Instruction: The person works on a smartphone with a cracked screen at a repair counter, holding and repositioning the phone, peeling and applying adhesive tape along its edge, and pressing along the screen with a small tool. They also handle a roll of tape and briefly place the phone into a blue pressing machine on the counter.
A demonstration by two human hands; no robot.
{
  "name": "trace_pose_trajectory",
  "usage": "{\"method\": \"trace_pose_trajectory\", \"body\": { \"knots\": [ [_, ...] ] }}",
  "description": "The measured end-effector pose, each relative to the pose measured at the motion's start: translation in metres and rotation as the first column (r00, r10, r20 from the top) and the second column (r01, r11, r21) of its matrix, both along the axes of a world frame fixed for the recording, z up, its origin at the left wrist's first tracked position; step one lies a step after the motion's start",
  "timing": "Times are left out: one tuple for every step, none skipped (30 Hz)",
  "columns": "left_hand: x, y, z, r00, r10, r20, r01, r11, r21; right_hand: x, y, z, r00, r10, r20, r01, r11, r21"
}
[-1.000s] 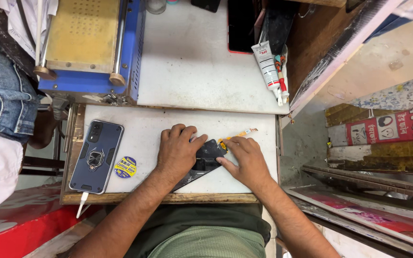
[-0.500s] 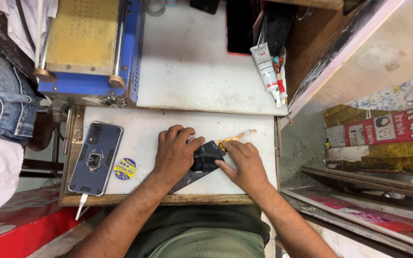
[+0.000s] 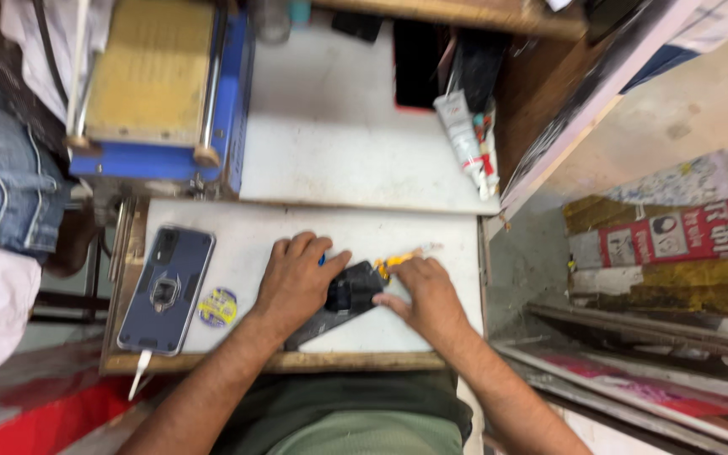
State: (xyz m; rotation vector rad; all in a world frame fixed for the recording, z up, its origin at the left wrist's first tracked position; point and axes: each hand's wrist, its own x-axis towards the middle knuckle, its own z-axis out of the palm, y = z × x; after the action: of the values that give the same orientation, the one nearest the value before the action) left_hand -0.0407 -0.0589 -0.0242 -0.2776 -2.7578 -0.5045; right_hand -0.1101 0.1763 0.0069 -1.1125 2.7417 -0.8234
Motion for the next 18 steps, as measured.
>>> {"method": "trace_pose_trajectory", "body": {
  "knots": [
    [0.0017,0.0013,-0.0007,1.0,0.008,-0.007,-0.008,1.0,0.001,-0.0009,0.0012,-0.0005,1.0,-0.001,0.019,0.001,1.0,-0.005],
    [0.0019,0.0009,-0.001,1.0,0.017,-0.02,-0.017,1.0,-0.004,-0.0019,0.0008,-0.0012,1.0,-0.001,0.031,0.001,1.0,-0.016],
    [0.0017,0.0017,-0.0014,0.999,0.024,-0.041,-0.025,1.0,-0.01,-0.003,0.0013,-0.0013,0.999,0.011,0.043,-0.01,1.0,-0.03],
    [0.0018,0.0012,-0.0014,0.998,0.037,-0.048,-0.038,0.999,-0.019,-0.0038,0.0006,-0.0013,0.998,0.02,0.052,-0.018,0.999,-0.047],
    [0.0023,0.0018,-0.0011,0.998,0.048,-0.052,-0.049,0.998,-0.025,-0.0035,0.0007,-0.0009,0.998,0.026,0.064,-0.022,0.998,-0.06],
    [0.0024,0.0024,-0.0007,0.997,0.058,-0.06,-0.06,0.998,-0.031,-0.0036,0.0004,-0.0005,0.997,0.04,0.067,-0.036,0.997,-0.062],
    [0.0023,0.0025,0.0001,0.995,0.071,-0.071,-0.074,0.996,-0.041,-0.004,-0.0004,-0.0003,0.996,0.055,0.065,-0.05,0.996,-0.068],
    [0.0023,0.0027,0.0007,0.993,0.082,-0.085,-0.087,0.995,-0.05,-0.0046,-0.0012,-0.0002,0.996,0.067,0.061,-0.062,0.995,-0.073],
    [0.0021,0.0029,0.0014,0.991,0.091,-0.099,-0.097,0.994,-0.059,-0.005,-0.0019,-0.0003,0.995,0.063,0.075,-0.058,0.996,-0.063],
    [0.0018,0.0029,0.0018,0.991,0.082,-0.108,-0.088,0.995,-0.05,-0.0051,-0.0023,-0.0004,0.994,0.057,0.09,-0.053,0.997,-0.052],
    [0.0015,0.0031,0.0019,0.991,0.075,-0.115,-0.08,0.996,-0.04,-0.0054,-0.0021,-0.0007,0.993,0.052,0.106,-0.048,0.998,-0.039],
    [0.002,0.0027,0.0019,0.99,0.073,-0.12,-0.077,0.997,-0.031,-0.0058,-0.0028,-0.0012,0.992,0.033,0.12,-0.03,0.999,-0.029],
    [0.0028,0.0028,0.0016,0.991,0.065,-0.121,-0.068,0.997,-0.021,-0.0063,-0.0033,-0.0019,0.991,0.017,0.136,-0.015,1.0,-0.017],
    [0.0029,0.0027,0.001,0.99,0.058,-0.125,-0.06,0.998,-0.012,-0.0068,-0.0035,-0.0024,0.989,0.002,0.149,-0.001,1.0,-0.005],
    [0.0027,0.0024,0.0003,0.99,0.052,-0.133,-0.053,0.999,-0.005,-0.0075,-0.0035,-0.0026,0.99,0.009,0.144,-0.009,1.0,-0.002],
    [0.003,0.0019,-0.0004,0.989,0.061,-0.133,-0.063,0.998,-0.011,-0.0082,-0.0037,-0.0027,0.99,0.017,0.138,-0.017,1.0,0.002],
    [0.0032,0.0017,-0.0011,0.989,0.071,-0.133,-0.074,0.997,-0.016,-0.0086,-0.0036,-0.0025,0.991,0.024,0.133,-0.025,1.0,0.007],
    [0.0032,0.0017,-0.0019,0.988,0.08,-0.133,-0.083,0.996,-0.021,-0.0092,-0.0036,-0.0019,0.992,0.05,0.113,-0.049,0.999,-0.013]
  ]
}}
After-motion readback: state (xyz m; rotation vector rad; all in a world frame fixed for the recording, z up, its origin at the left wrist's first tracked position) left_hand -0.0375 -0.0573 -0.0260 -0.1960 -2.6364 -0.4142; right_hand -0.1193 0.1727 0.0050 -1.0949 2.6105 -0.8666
